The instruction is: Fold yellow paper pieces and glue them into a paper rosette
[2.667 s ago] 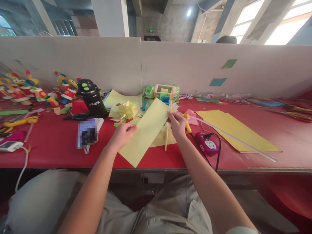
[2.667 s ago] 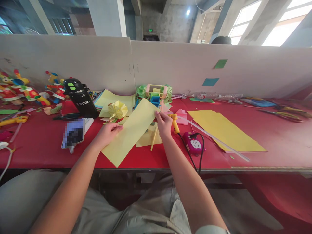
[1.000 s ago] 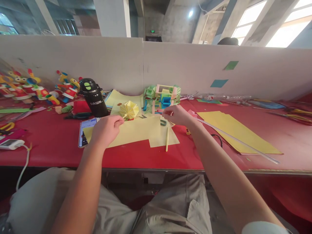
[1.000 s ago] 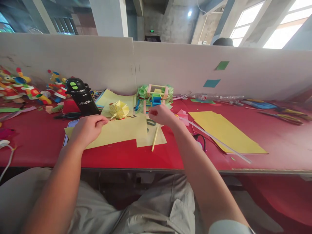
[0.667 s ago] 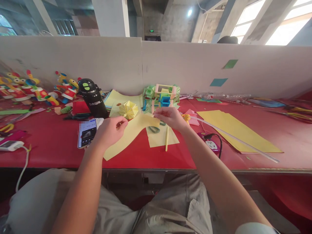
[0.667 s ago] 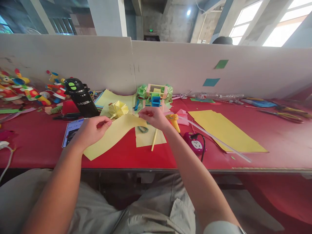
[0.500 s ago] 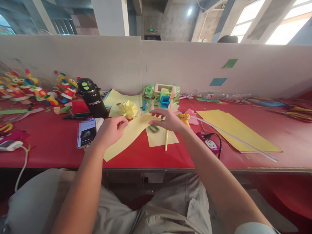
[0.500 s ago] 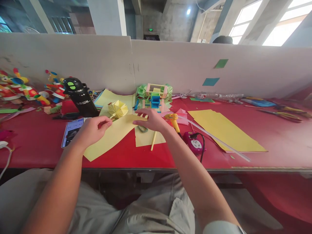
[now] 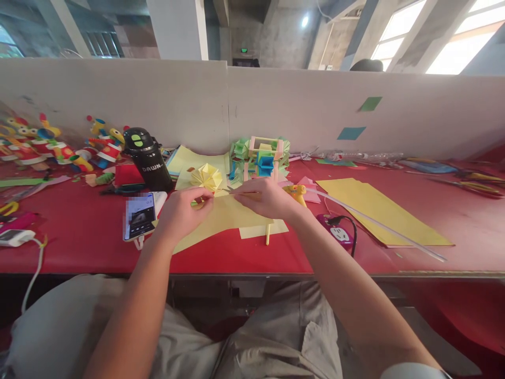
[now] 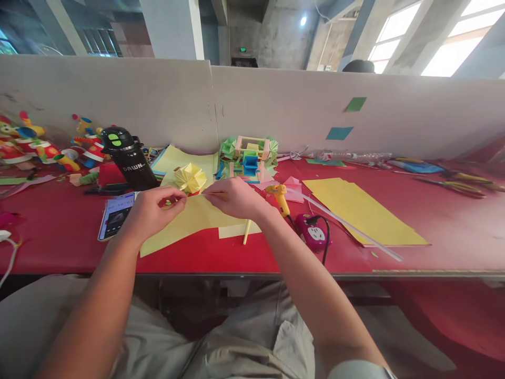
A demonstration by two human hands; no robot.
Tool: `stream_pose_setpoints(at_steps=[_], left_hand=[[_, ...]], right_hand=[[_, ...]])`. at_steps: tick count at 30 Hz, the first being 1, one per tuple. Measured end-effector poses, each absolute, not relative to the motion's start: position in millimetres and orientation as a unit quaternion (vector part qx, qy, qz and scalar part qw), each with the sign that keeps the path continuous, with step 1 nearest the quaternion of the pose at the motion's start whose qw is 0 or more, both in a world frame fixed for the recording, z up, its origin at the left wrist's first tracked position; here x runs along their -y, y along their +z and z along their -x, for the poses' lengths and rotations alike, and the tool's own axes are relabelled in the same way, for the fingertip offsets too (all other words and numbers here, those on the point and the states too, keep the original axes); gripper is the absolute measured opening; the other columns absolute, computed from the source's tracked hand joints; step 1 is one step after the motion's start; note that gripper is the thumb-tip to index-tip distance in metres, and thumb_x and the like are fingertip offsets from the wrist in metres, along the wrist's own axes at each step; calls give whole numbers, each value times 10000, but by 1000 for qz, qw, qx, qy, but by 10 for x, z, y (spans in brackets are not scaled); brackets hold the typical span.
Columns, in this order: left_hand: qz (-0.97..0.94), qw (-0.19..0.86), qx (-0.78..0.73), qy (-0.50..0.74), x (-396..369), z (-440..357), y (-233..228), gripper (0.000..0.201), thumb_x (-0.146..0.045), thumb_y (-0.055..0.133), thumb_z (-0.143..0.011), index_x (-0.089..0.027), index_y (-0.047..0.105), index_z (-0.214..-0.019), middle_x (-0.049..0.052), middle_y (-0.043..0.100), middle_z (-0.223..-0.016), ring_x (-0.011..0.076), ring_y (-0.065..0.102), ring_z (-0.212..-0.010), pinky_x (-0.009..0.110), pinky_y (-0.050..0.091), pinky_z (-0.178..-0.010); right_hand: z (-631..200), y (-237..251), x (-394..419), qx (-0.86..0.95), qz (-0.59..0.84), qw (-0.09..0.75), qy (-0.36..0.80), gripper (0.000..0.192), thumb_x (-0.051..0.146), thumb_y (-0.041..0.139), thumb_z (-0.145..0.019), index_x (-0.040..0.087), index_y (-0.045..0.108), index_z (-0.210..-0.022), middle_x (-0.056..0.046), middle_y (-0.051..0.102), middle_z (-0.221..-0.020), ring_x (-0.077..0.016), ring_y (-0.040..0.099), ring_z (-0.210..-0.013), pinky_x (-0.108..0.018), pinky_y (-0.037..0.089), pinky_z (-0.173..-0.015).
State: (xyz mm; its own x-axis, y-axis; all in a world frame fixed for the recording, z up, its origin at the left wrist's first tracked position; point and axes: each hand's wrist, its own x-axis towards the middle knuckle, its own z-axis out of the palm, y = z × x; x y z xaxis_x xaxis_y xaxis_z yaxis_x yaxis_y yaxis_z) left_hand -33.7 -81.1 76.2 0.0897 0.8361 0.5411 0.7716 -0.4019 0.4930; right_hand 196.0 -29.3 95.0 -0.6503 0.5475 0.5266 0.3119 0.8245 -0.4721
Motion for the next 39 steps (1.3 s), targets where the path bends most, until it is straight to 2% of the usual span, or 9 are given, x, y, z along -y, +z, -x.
stream_pose_setpoints(at_steps=[8,15,23,26,28,30,34,37,39], left_hand=[[-714,81,-570,399,767,449,708,105,-266,618,-757,-194,688,-730,1,695,-719,166,622,-696,271,458,-667],[-693,109,-611,368,744,644,690,112,-283,599,-736,-203,671,-706,-14,675,-683,166,612,-668,264,444,-638],[-642,68,-706,292,752,818,703,118,-316,615,-723,-229,674,-669,0,682,-663,203,619,-645,287,390,-560],[-609,18,-722,328,741,868,689,119,-322,623,-733,-223,676,-694,15,680,-676,208,620,-650,294,414,-566],[-610,-19,-682,404,735,855,691,127,-308,604,-768,-209,682,-788,24,696,-751,201,644,-713,295,479,-642],[-640,-53,-610,464,733,790,704,203,-301,575,-823,-198,682,-961,52,718,-951,211,671,-892,315,526,-791],[-754,-44,-476,450,736,554,715,409,-354,572,-908,-210,582,-1292,98,577,-1397,249,522,-1311,415,405,-1114],[-793,42,-447,412,741,351,680,447,-397,562,-941,-220,545,-1350,97,562,-1429,255,503,-1336,426,396,-1121],[-794,93,-447,402,747,236,654,411,-426,570,-940,-228,581,-1301,88,630,-1337,254,570,-1247,410,441,-1060]], right_hand=[[-2099,914,235,825,284,447,196,227,330,602,-869,208,793,-884,-55,767,-898,-216,697,-848,-332,532,-777],[-2347,978,104,785,341,498,142,233,352,644,-833,187,803,-873,-58,768,-871,-228,709,-820,-344,557,-763],[-2527,982,5,746,378,535,120,222,350,679,-796,180,805,-863,-75,780,-899,-267,725,-882,-398,570,-825],[-2564,1015,8,719,393,560,125,223,338,702,-778,165,804,-874,-94,782,-919,-280,723,-915,-411,569,-843],[-2566,1028,14,714,400,555,148,234,346,716,-768,156,805,-873,-97,780,-914,-284,721,-910,-410,571,-826],[-2550,1032,30,710,407,543,187,249,367,731,-759,154,805,-864,-90,777,-891,-284,719,-885,-400,575,-785],[-2499,1037,100,692,403,497,333,283,417,760,-753,167,800,-879,-75,765,-872,-247,711,-801,-348,568,-677],[-2468,1036,143,677,375,451,445,325,453,794,-731,171,790,-894,-83,758,-862,-219,702,-738,-327,561,-627],[-2450,1024,136,662,361,443,485,360,459,825,-701,170,783,-911,-86,755,-866,-208,698,-718,-319,562,-617]])
